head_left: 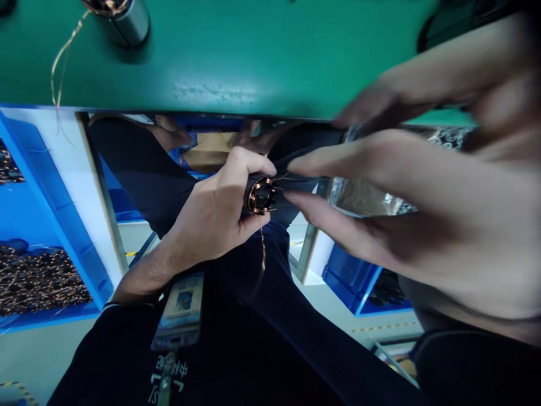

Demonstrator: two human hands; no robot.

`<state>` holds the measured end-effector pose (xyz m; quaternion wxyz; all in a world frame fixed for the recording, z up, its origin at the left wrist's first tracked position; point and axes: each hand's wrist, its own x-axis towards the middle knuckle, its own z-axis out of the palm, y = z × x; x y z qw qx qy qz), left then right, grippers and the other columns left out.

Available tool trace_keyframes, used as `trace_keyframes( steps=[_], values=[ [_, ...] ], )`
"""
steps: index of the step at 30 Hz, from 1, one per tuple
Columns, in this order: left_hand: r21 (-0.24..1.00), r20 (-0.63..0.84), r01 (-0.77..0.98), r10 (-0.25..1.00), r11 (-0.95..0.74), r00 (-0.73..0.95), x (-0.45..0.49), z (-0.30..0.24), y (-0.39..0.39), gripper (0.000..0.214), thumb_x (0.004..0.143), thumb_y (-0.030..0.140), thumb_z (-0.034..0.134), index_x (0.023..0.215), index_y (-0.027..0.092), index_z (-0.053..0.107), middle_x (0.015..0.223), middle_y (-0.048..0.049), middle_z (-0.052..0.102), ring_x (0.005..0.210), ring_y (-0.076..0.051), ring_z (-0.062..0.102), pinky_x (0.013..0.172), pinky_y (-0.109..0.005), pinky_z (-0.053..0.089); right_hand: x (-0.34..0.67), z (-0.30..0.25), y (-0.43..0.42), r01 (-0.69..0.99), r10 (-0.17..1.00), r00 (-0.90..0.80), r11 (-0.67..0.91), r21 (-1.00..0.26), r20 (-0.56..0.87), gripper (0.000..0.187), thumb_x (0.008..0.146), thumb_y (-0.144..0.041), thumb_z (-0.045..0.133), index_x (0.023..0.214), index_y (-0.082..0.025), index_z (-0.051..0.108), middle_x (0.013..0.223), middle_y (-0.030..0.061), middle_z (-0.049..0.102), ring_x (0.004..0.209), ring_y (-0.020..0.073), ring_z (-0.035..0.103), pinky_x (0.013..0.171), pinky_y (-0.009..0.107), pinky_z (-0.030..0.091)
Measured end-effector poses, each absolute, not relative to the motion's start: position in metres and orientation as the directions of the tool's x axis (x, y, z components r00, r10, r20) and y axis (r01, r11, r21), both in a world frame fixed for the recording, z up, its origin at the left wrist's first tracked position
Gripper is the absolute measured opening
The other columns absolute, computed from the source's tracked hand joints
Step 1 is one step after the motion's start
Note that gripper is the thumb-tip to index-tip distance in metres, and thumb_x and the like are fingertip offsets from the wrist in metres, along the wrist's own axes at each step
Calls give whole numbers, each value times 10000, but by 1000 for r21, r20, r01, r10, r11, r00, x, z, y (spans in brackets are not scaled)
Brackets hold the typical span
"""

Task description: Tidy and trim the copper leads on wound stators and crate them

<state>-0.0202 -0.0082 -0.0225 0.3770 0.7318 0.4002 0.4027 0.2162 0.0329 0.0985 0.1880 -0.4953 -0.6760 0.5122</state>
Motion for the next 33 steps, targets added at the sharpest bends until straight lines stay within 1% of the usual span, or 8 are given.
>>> trace_keyframes(
  steps=[5,7,11,15,20,25,30,33],
  values=[
    [758,248,474,870,-448,426,-17,-19,-11,379,930,53,700,1231,229,550,1111,-48,722,1058,-286,819,956,-430,711,203,89,38,747,807,-584,491,-448,-88,299,1125,-542,724,1003,-286,816,1471,114,709,1376,481,609,1121,734,573],
    [727,208,518,864,-451,459,-18,-17,-13,393,894,26,718,1175,229,534,1102,-62,723,1111,-332,816,1036,-496,702,202,83,40,701,767,-635,522,-485,-92,283,1152,-505,672,1042,-283,811,1437,123,725,1301,440,640,1112,701,556],
    [744,142,513,852,-428,504,-24,-18,-16,462,856,0,751,1197,232,541,1113,-53,741,1134,-335,815,1076,-509,682,202,71,49,508,814,-508,17,-861,-283,205,1060,-451,831,934,-292,807,1169,94,766,1163,331,702,1060,555,580],
    [881,169,343,894,-326,416,-29,-20,-17,412,921,93,737,1261,250,564,1131,-19,742,1017,-233,812,873,-374,665,199,62,50,118,780,-346,-515,-849,-522,279,870,-506,1021,802,-301,844,918,68,700,890,245,639,838,436,578],
    [949,184,196,940,-245,286,-25,-14,-13,412,927,103,760,1261,265,582,1164,-11,723,1008,-180,764,874,-338,636,199,74,28,233,887,-249,-334,-913,-388,597,743,-558,1118,1265,-406,871,1131,35,753,951,250,663,867,458,594],
    [926,237,225,932,-302,276,-21,-14,-8,305,1024,208,741,1276,249,573,1166,-27,715,981,-199,778,897,-350,668,200,80,17,166,912,-165,-350,-922,-376,406,834,-180,1044,1148,-380,882,978,26,742,818,202,674,749,402,624],
    [925,283,157,902,-347,326,-20,-15,-7,329,1092,426,819,1284,261,608,1175,-23,725,1021,-208,801,903,-345,679,209,61,27,-222,794,-306,-596,-772,-526,231,858,-338,1034,989,-411,858,672,-41,377,565,143,358,481,274,467],
    [941,310,50,913,-334,266,-18,-17,-11,354,1059,355,877,1298,265,633,1195,-25,710,1044,-188,780,943,-355,683,218,47,31,-252,756,-397,-636,-730,-521,243,873,-367,989,1064,-454,867,711,-43,407,542,128,260,436,280,382]
  ],
)
